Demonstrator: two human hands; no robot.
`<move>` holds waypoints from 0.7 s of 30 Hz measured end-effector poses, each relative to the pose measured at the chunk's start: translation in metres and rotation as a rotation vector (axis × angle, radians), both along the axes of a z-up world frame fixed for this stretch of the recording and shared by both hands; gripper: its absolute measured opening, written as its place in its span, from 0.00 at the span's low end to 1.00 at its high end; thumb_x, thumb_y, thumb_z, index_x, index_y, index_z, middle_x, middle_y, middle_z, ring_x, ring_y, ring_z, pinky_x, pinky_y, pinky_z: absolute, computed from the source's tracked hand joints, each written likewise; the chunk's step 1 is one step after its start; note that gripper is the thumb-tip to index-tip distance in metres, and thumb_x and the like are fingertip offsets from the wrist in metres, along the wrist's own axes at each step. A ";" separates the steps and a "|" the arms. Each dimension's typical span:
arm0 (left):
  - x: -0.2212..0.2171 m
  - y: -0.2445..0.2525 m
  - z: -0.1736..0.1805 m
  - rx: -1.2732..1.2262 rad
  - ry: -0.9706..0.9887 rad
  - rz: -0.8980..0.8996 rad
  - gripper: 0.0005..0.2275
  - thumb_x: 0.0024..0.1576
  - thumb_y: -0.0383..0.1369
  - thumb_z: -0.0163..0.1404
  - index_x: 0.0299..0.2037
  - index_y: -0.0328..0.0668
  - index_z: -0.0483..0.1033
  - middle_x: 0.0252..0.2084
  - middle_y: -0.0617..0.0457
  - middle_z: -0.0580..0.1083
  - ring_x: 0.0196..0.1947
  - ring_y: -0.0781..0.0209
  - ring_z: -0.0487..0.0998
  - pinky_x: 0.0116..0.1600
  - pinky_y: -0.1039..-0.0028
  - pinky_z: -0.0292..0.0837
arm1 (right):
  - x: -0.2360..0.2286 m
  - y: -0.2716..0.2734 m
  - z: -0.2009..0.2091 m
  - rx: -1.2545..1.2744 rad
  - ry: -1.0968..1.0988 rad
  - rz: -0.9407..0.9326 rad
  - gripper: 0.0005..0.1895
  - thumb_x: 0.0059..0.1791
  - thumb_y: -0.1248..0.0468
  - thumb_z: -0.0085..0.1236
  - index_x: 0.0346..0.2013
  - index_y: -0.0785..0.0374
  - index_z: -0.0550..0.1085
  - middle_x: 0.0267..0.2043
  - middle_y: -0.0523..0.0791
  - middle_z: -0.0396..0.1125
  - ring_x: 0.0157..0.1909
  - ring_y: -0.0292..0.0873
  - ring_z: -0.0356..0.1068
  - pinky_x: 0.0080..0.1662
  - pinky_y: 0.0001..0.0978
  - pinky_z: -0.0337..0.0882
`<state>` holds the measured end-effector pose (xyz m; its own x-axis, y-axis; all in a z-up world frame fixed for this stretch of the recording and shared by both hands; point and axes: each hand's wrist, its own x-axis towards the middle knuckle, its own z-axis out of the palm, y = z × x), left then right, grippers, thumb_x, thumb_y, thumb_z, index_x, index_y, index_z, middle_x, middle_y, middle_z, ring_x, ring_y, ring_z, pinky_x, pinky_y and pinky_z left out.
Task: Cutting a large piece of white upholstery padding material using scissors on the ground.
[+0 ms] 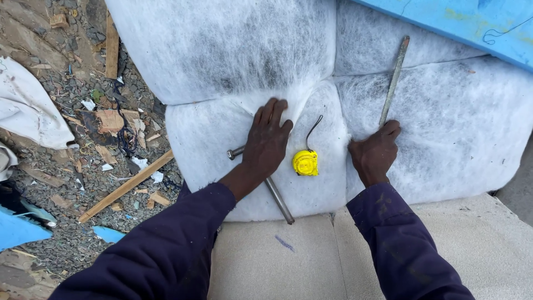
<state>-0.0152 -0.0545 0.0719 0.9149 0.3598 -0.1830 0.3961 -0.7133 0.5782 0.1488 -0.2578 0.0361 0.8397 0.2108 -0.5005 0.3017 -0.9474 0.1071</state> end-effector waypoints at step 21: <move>0.035 0.047 -0.095 -0.293 0.174 0.069 0.24 0.54 0.41 0.65 0.58 0.51 0.70 0.49 0.52 0.77 0.57 0.48 0.77 0.61 0.58 0.69 | -0.003 -0.012 -0.010 -0.009 -0.029 0.015 0.37 0.42 0.59 0.66 0.55 0.68 0.54 0.49 0.53 0.60 0.38 0.71 0.75 0.45 0.64 0.78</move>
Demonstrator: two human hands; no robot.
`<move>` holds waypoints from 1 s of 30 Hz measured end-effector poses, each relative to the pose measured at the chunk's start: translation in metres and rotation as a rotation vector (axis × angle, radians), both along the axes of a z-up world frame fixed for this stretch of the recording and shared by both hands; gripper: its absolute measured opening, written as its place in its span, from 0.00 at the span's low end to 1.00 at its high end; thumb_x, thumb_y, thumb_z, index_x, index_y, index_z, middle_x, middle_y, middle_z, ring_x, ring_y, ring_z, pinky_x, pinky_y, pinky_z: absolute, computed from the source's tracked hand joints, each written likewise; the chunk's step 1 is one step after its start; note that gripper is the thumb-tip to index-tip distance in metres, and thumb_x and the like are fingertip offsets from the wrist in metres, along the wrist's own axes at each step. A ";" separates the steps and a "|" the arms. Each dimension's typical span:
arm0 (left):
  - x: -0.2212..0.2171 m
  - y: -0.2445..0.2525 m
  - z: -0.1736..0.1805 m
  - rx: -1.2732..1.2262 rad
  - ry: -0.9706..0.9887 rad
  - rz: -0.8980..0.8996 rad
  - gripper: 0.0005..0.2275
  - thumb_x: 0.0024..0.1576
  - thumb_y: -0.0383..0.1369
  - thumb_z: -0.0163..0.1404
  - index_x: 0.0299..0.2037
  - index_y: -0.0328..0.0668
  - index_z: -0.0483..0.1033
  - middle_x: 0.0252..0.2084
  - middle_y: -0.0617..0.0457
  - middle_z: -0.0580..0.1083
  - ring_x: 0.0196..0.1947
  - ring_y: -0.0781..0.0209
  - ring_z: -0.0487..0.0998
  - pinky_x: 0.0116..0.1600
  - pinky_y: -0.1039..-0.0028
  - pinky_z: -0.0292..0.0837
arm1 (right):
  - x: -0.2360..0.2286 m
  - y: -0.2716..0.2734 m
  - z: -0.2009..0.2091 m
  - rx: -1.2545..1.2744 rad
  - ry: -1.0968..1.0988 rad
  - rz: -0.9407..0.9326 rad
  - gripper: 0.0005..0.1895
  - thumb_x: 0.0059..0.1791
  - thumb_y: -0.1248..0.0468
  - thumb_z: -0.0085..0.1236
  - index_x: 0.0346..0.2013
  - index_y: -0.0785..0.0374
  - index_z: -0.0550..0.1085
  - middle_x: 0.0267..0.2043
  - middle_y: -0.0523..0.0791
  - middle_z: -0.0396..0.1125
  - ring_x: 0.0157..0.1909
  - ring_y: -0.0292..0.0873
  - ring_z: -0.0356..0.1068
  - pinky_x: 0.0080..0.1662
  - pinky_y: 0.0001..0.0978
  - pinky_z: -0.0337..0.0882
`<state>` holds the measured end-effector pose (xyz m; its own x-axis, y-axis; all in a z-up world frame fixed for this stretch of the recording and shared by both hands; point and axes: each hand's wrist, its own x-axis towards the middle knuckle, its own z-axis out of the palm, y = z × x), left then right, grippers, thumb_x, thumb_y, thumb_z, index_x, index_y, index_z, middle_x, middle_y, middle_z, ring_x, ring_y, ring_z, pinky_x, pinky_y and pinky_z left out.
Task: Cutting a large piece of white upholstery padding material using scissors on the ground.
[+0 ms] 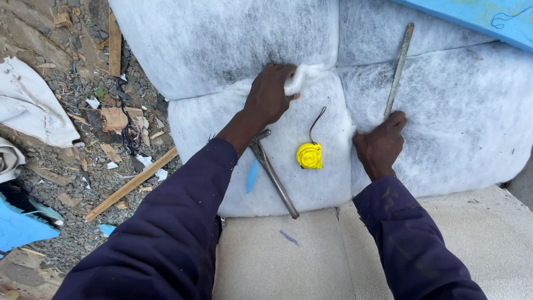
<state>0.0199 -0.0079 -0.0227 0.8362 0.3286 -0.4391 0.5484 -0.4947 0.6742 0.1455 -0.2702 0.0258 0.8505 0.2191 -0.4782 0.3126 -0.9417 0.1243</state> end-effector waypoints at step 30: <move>-0.071 -0.019 0.031 0.490 -0.068 -0.016 0.41 0.61 0.64 0.45 0.65 0.27 0.59 0.55 0.30 0.68 0.58 0.37 0.71 0.65 0.52 0.58 | -0.003 0.007 0.009 0.056 -0.027 0.048 0.35 0.46 0.58 0.70 0.53 0.70 0.55 0.47 0.56 0.61 0.43 0.72 0.73 0.46 0.69 0.75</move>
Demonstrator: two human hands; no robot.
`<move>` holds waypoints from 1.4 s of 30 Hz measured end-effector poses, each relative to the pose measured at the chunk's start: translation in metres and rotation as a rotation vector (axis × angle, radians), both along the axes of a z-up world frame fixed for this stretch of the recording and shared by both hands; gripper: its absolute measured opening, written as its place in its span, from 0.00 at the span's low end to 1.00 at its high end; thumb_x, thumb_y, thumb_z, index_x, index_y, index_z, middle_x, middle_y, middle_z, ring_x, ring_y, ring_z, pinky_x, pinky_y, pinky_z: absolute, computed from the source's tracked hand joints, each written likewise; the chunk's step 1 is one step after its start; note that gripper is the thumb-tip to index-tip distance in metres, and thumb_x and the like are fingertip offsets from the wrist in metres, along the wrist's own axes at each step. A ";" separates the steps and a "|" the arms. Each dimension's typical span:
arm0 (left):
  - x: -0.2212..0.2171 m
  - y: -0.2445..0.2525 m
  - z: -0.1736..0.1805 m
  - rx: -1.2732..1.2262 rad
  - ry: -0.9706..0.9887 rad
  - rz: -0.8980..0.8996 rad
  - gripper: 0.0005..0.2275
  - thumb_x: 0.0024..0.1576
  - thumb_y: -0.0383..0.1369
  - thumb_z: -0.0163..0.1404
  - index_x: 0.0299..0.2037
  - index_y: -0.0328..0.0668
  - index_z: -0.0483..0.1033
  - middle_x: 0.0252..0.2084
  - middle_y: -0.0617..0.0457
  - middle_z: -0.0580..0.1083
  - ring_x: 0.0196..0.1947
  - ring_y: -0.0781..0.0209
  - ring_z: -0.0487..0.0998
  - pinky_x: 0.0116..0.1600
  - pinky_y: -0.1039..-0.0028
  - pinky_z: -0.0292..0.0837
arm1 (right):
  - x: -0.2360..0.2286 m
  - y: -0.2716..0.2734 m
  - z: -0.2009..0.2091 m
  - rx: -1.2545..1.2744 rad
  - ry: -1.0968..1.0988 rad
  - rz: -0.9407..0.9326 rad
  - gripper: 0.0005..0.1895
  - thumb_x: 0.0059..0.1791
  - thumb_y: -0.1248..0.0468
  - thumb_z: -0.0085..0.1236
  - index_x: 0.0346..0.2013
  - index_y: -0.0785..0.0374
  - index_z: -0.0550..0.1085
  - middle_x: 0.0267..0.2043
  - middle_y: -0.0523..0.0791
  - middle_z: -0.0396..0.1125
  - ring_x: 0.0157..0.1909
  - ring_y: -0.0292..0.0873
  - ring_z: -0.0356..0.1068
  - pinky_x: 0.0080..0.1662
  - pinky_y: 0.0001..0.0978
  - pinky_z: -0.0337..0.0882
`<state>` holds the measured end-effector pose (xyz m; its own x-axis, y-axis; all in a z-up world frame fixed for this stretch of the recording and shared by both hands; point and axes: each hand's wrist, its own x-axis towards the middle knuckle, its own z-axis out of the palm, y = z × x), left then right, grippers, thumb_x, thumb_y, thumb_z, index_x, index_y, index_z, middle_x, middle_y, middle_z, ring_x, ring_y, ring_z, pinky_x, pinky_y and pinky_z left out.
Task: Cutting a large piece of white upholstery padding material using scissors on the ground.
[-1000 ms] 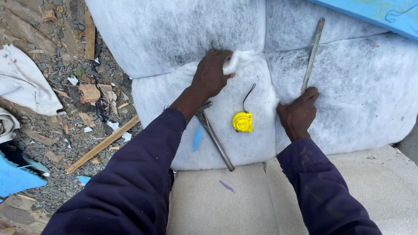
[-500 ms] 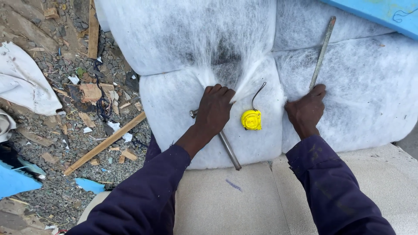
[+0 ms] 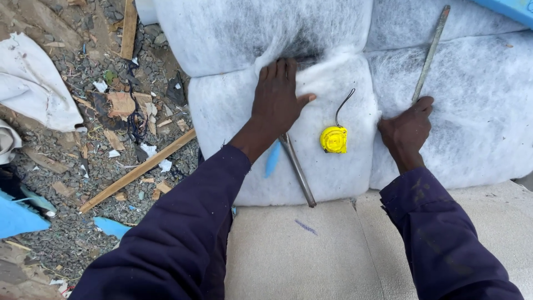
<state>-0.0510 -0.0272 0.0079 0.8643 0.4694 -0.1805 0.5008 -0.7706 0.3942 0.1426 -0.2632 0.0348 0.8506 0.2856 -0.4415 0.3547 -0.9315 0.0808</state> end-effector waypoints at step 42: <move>-0.079 0.050 0.051 0.297 0.470 -0.646 0.11 0.60 0.38 0.47 0.36 0.52 0.85 0.57 0.47 0.68 0.62 0.47 0.61 0.67 0.58 0.49 | -0.008 0.022 0.017 0.070 0.079 -0.214 0.37 0.44 0.56 0.72 0.49 0.64 0.53 0.49 0.57 0.63 0.46 0.68 0.68 0.39 0.65 0.70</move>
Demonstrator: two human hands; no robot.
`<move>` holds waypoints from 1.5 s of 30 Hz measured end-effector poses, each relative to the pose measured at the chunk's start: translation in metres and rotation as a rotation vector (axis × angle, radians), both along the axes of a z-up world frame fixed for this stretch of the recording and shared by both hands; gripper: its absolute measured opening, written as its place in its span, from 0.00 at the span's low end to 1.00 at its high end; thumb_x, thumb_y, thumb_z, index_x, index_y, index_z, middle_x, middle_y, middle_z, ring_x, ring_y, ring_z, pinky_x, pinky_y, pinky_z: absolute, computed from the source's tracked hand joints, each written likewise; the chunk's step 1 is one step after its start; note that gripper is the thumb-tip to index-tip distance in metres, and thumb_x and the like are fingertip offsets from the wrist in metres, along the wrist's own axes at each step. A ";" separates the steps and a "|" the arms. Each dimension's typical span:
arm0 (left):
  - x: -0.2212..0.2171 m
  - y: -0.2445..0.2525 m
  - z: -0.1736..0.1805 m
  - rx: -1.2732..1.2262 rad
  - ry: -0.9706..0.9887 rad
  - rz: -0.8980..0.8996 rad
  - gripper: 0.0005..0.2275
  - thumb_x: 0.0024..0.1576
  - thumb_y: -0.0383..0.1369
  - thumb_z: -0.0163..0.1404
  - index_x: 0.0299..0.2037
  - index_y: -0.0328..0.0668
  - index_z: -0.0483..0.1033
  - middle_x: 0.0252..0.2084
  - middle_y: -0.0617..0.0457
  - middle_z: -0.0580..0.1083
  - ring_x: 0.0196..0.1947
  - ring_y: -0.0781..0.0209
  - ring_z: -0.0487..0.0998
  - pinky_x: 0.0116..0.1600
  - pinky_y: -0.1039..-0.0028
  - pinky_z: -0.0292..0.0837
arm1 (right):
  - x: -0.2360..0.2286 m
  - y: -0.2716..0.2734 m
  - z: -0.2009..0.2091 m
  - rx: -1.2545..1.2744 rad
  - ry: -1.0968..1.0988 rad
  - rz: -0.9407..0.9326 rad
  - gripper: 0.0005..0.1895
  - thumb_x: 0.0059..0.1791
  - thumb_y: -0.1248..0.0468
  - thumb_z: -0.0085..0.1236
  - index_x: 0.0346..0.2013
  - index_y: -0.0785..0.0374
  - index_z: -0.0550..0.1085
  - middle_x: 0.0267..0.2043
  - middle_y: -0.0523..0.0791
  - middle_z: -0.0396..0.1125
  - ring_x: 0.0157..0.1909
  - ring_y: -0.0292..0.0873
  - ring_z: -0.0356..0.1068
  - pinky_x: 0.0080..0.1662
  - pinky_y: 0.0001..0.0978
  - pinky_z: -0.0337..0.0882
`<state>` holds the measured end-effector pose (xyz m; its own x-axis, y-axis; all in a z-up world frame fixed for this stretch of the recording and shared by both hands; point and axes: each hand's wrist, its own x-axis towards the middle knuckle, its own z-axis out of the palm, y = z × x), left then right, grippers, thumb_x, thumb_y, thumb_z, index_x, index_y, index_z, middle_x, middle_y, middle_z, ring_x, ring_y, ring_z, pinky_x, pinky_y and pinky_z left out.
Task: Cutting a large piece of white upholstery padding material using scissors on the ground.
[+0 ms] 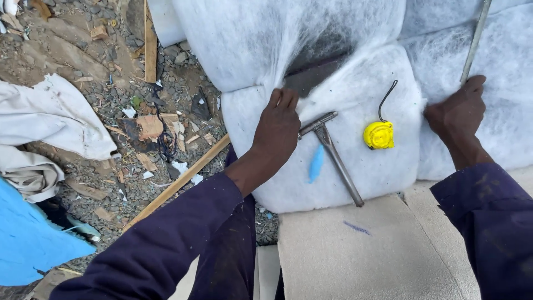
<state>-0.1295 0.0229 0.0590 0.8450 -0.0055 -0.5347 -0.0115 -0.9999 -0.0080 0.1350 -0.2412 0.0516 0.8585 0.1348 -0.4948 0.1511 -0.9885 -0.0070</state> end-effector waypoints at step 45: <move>0.246 0.031 -0.138 -0.490 -0.525 -0.077 0.29 0.34 0.23 0.65 0.49 0.34 0.72 0.41 0.43 0.73 0.38 0.43 0.72 0.33 0.54 0.71 | 0.010 -0.024 -0.037 -0.211 -0.012 0.047 0.54 0.46 0.52 0.72 0.70 0.74 0.47 0.63 0.59 0.54 0.40 0.67 0.71 0.33 0.57 0.73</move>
<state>0.1165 0.0535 -0.0795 0.9773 -0.2107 0.0205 -0.1999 -0.8866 0.4172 0.1454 -0.2652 0.0146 0.8597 0.0686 -0.5062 0.1955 -0.9597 0.2018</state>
